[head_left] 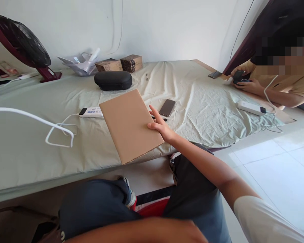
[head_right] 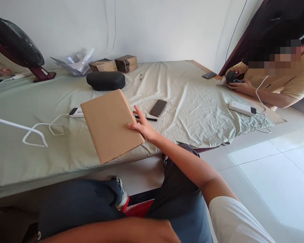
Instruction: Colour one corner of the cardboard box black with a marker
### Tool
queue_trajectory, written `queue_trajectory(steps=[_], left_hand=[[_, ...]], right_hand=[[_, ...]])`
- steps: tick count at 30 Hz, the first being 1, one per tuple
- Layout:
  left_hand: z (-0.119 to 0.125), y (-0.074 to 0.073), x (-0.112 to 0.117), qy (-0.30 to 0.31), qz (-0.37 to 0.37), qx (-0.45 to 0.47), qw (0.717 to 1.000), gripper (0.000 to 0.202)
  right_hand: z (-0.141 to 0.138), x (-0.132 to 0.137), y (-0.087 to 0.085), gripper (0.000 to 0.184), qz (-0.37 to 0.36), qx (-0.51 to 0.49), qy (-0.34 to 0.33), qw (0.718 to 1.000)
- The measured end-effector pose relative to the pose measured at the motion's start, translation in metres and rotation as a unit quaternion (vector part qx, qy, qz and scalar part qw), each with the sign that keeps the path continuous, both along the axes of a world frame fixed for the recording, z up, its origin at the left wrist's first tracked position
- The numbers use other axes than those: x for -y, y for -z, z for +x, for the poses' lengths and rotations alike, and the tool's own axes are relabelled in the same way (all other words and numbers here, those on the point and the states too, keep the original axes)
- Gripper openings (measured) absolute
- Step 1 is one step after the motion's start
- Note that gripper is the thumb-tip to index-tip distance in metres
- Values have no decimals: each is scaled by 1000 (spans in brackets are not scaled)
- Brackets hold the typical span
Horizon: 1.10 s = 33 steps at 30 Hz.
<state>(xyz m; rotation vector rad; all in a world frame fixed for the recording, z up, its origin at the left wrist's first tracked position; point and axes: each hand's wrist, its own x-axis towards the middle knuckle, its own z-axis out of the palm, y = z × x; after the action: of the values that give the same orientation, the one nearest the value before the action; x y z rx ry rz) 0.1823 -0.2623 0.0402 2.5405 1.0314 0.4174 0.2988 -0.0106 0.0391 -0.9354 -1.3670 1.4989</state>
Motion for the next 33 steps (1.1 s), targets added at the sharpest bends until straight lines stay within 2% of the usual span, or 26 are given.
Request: queue_trajectory(steps=[1, 3, 4, 5, 6, 8, 9, 10, 11, 12, 14, 16, 18, 20, 22, 25, 27, 28, 31, 33], left_hand=[[-1, 3, -18, 78, -45, 22, 996, 27], [-11, 2, -55, 193, -127, 151, 961, 36], [-19, -2, -74, 221, -141, 241, 934, 38], [-30, -9, -91, 213, -141, 353, 900, 38], [-42, -16, -107, 190, -82, 407, 890, 33], [-67, -29, -134, 107, 91, 449, 882, 26], [-79, -33, -147, 39, 159, 472, 866, 26], [-88, -33, -158, -78, 200, 505, 836, 24], [-95, -31, -170, -178, 203, 528, 805, 21], [-101, -27, -181, -256, 176, 536, 785, 20], [-106, -14, -199, -359, 59, 565, 741, 41], [-107, -3, -211, -380, -150, 602, 686, 54], [-106, 2, -216, -372, -283, 608, 642, 59], [-105, 2, -216, -368, -312, 610, 629, 60], [-106, -1, -215, -366, -299, 615, 631, 60], [-107, -3, -214, -361, -266, 624, 640, 64], [-107, -3, -216, -355, -236, 633, 646, 69], [-107, -3, -216, -353, -226, 637, 647, 70], [-107, -5, -219, -356, -211, 646, 641, 70], [-107, -7, -220, -361, -206, 654, 632, 69]], right_hand=[[0, -1, 0, 116, 2, 3, 2, 1000], [0, -3, 0, 118, 8, 11, 12, 1000], [1, -4, 0, 119, 13, 18, 19, 1000], [2, -6, 0, 119, 19, 25, 26, 999], [3, -7, 0, 119, 26, 30, 33, 999], [5, -10, 1, 117, 36, 27, 43, 998], [5, -11, 3, 115, 41, 21, 44, 998], [6, -12, 4, 114, 45, 14, 42, 998], [6, -12, 6, 113, 48, 6, 37, 998], [5, -12, 8, 111, 51, -3, 29, 998], [2, -9, 10, 109, 59, -27, 10, 998], [-1, -8, 12, 107, 66, -47, -5, 997], [-4, -9, 13, 106, 74, -47, -13, 996], [-4, -14, 15, 97, 73, -37, -17, 997], [-3, -23, 19, 83, 64, -22, -13, 998], [0, -43, 27, 66, 75, 81, 47, 993], [5, -60, 34, 58, 104, 233, 127, 959], [8, -69, 38, 58, 112, 318, 173, 925], [22, -101, 49, 83, 64, 523, 304, 794], [32, -121, 55, 100, -10, 579, 343, 740]])
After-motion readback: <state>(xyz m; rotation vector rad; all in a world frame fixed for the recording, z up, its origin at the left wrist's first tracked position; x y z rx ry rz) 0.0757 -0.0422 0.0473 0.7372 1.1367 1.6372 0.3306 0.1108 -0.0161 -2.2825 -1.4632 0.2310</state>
